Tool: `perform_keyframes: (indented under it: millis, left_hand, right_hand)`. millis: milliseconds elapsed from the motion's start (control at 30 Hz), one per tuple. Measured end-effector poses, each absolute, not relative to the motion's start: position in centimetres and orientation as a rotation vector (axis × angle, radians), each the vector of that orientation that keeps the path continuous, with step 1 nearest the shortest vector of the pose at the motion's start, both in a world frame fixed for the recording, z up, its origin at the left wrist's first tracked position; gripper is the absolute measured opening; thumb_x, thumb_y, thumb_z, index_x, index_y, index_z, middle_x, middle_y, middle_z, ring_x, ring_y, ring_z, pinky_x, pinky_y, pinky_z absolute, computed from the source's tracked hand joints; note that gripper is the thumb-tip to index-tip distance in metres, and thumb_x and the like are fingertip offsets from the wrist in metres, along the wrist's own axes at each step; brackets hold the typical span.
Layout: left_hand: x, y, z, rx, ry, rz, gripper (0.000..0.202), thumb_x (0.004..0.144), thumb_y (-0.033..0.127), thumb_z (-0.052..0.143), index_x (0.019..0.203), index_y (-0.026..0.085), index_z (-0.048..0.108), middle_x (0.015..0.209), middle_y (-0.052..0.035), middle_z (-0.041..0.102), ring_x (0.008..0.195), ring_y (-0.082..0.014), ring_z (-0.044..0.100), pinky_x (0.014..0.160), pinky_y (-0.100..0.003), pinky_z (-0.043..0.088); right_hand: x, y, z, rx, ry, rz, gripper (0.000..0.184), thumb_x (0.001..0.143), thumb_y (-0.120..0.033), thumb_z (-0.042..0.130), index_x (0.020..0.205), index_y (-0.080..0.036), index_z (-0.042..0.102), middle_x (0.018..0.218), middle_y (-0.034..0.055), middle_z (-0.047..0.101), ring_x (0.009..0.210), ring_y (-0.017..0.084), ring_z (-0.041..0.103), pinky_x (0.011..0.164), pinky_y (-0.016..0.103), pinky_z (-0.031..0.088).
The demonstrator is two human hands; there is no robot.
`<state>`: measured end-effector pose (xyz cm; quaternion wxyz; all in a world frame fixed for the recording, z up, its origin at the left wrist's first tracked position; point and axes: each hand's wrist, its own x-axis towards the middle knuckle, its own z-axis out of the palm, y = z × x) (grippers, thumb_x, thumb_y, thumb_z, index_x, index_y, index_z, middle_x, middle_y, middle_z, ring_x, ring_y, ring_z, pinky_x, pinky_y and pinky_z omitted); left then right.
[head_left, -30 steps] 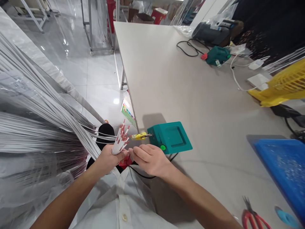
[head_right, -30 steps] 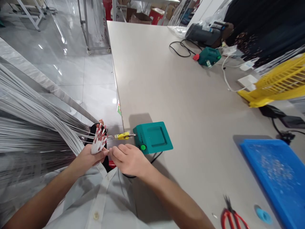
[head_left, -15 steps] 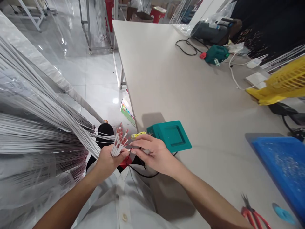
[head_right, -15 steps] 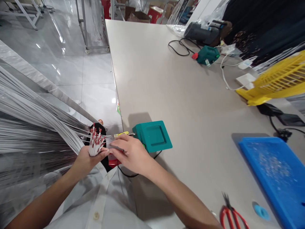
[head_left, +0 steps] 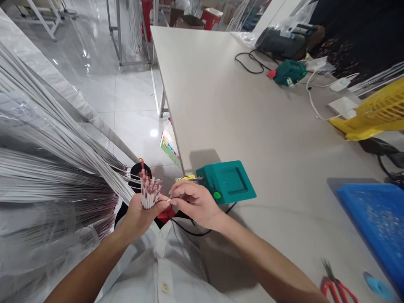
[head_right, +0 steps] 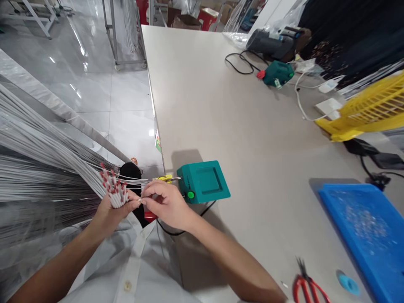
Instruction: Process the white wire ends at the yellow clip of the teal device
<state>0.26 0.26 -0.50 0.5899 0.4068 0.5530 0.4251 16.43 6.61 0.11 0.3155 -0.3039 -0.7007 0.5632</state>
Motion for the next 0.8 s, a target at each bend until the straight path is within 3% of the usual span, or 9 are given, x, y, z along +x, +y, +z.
perform_keyframes:
  millis: [133, 233, 333, 433, 600, 800]
  left_hand:
    - [0.9, 0.3, -0.9, 0.833, 1.238, 1.135, 0.021, 0.072, 0.033, 0.062, 0.064, 0.014, 0.065, 0.053, 0.0016, 0.05, 0.047, -0.0078, 0.036, 0.044, -0.022, 0.029]
    - [1.2, 0.3, -1.3, 0.747, 1.191, 1.177, 0.019, 0.071, 0.032, 0.064, 0.064, 0.014, 0.064, 0.05, 0.0034, 0.045, 0.046, -0.0073, 0.034, 0.044, -0.021, 0.027]
    - [1.3, 0.1, -1.7, 0.696, 1.141, 1.173, 0.02, 0.072, 0.032, 0.063, 0.062, 0.014, 0.063, 0.05, 0.003, 0.046, 0.047, -0.0074, 0.035, 0.044, -0.021, 0.027]
    - [1.3, -0.1, -2.0, 0.671, 1.098, 1.162, 0.021, 0.073, 0.032, 0.062, 0.061, 0.014, 0.064, 0.051, 0.0019, 0.049, 0.046, -0.0071, 0.034, 0.043, -0.021, 0.026]
    - [1.6, -0.4, -1.9, 0.686, 1.25, 1.161, 0.022, 0.074, 0.033, 0.061, 0.065, 0.013, 0.066, 0.051, 0.0022, 0.048, 0.044, -0.0061, 0.033, 0.041, -0.021, 0.024]
    - [2.5, -0.2, -0.6, 0.766, 1.52, 1.205, 0.014, 0.069, 0.026, 0.063, 0.066, 0.012, 0.068, 0.043, 0.0049, 0.043, 0.04, -0.0065, 0.034, 0.041, -0.021, 0.03]
  right_hand:
    - [14.9, 5.0, -0.8, -0.935, -1.208, 1.777, 0.009, 0.07, -0.026, 0.067, 0.068, -0.018, 0.064, 0.084, 0.002, 0.058, 0.051, 0.006, 0.047, 0.043, 0.02, 0.04]
    - [14.0, 4.3, -0.9, -0.952, -0.858, 1.966, 0.014, 0.065, -0.03, 0.071, 0.066, -0.017, 0.065, 0.075, -0.001, 0.057, 0.04, 0.001, 0.038, 0.037, 0.017, 0.031]
    - [13.7, 4.1, -0.9, -0.946, -0.723, 2.053, 0.016, 0.065, -0.031, 0.071, 0.069, -0.017, 0.065, 0.057, -0.0044, 0.051, 0.039, 0.002, 0.034, 0.037, 0.016, 0.025]
    - [14.0, 4.2, -1.1, -0.924, -0.825, 2.051, 0.015, 0.069, -0.032, 0.068, 0.069, -0.017, 0.066, 0.055, -0.0046, 0.05, 0.039, 0.002, 0.033, 0.039, 0.017, 0.027]
    - [14.6, 4.4, -1.0, -1.074, -1.343, 1.571, 0.01, 0.074, -0.024, 0.063, 0.067, -0.018, 0.065, 0.069, 0.0013, 0.062, 0.059, 0.011, 0.054, 0.056, 0.024, 0.044]
    - [15.1, 4.3, -1.4, -1.031, -1.868, 0.859, 0.012, 0.08, -0.017, 0.053, 0.073, -0.017, 0.062, 0.069, 0.0045, 0.063, 0.064, 0.013, 0.058, 0.061, 0.026, 0.047]
